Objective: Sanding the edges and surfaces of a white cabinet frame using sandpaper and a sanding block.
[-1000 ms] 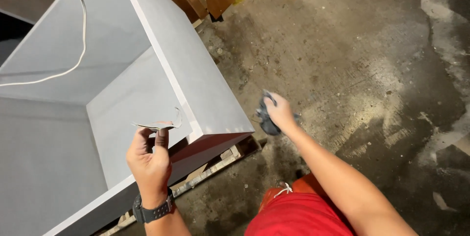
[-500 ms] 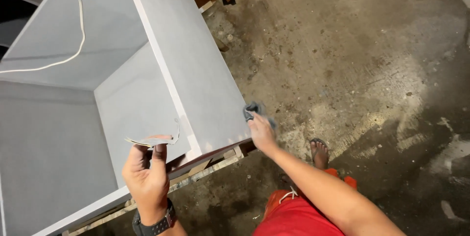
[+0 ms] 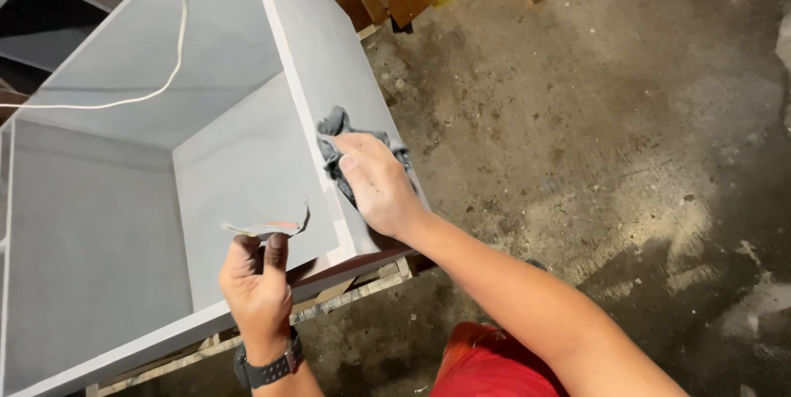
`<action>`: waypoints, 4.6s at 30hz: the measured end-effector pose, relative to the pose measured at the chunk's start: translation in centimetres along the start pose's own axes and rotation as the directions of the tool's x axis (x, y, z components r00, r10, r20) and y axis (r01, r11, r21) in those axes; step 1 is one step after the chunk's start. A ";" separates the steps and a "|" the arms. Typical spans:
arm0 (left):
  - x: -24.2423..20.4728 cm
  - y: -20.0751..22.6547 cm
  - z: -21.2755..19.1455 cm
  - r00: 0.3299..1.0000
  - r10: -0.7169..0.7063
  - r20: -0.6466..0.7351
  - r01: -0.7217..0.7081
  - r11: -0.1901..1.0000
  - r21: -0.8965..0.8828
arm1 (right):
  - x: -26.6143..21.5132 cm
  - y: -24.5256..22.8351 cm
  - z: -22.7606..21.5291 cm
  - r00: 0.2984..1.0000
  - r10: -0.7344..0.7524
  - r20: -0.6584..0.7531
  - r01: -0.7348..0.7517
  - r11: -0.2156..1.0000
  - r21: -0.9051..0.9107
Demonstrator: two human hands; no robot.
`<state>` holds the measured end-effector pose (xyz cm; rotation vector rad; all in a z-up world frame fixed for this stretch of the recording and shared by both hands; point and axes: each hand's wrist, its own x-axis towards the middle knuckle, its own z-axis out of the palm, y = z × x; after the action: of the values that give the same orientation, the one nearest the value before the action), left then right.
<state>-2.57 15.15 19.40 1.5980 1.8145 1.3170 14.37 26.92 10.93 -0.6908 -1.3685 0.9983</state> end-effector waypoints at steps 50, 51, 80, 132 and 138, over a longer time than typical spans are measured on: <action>0.2 -1.7 -0.5 0.990 -0.134 -0.038 0.118 0.953 -0.280 | -10.0 -2.1 -2.0 0.980 0.173 -0.099 -0.187 0.969 -0.159; 0.2 -1.4 -0.4 0.987 -0.154 -0.043 0.137 0.954 -0.268 | -8.9 -2.2 -1.9 0.984 0.148 -0.100 -0.163 0.972 -0.167; 2.5 3.5 6.7 0.824 -0.320 -0.467 0.456 0.865 0.211 | 10.3 14.3 -2.0 0.972 -0.174 0.157 0.186 0.981 -0.064; 13.6 6.6 22.4 0.519 -0.404 -0.753 0.416 0.889 -0.191 | 21.0 26.4 -1.7 0.994 0.032 0.103 -0.033 0.999 0.003; 13.5 7.0 21.6 0.570 -0.383 -0.727 0.454 0.884 -0.110 | 3.2 15.8 -7.4 0.911 -0.134 0.390 0.028 0.964 0.266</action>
<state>14.50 35.22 18.56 0.5414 2.5302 1.7870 18.61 37.87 -2.33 -0.2332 -1.5734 1.2709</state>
